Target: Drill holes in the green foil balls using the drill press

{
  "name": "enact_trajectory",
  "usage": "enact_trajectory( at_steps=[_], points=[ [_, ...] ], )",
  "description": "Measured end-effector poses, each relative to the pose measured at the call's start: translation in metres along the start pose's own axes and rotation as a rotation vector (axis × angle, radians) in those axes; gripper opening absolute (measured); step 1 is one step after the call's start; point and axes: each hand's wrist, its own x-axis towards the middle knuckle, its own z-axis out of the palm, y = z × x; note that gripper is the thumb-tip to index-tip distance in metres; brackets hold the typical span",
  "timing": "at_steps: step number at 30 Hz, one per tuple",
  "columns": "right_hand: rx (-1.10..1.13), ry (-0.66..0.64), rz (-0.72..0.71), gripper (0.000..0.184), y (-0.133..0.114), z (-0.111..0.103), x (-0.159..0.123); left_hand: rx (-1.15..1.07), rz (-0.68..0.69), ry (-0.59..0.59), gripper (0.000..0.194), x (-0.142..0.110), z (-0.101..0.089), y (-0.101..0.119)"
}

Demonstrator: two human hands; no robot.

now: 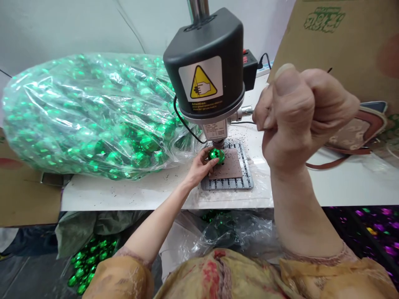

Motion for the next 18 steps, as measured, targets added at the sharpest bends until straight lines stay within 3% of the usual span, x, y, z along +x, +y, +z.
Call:
enact_trajectory(
  at_steps=[8, 13, 18],
  points=[
    [0.015, -0.020, 0.015, 0.045, 0.0001, -0.0013, 0.0004, 0.050, 0.054, -0.040, 0.061, 0.0039, 0.0019, -0.0031],
    [0.026, -0.006, 0.000, 0.045, 0.0014, -0.0007, -0.0001, 0.027, 0.011, 0.085, 0.066, 0.0009, -0.0020, -0.0057],
    [-0.077, 0.025, 0.065, 0.052, -0.0017, 0.0054, 0.0044, 0.007, -0.012, 0.075, 0.066, -0.0014, -0.0014, -0.0050]
  ],
)
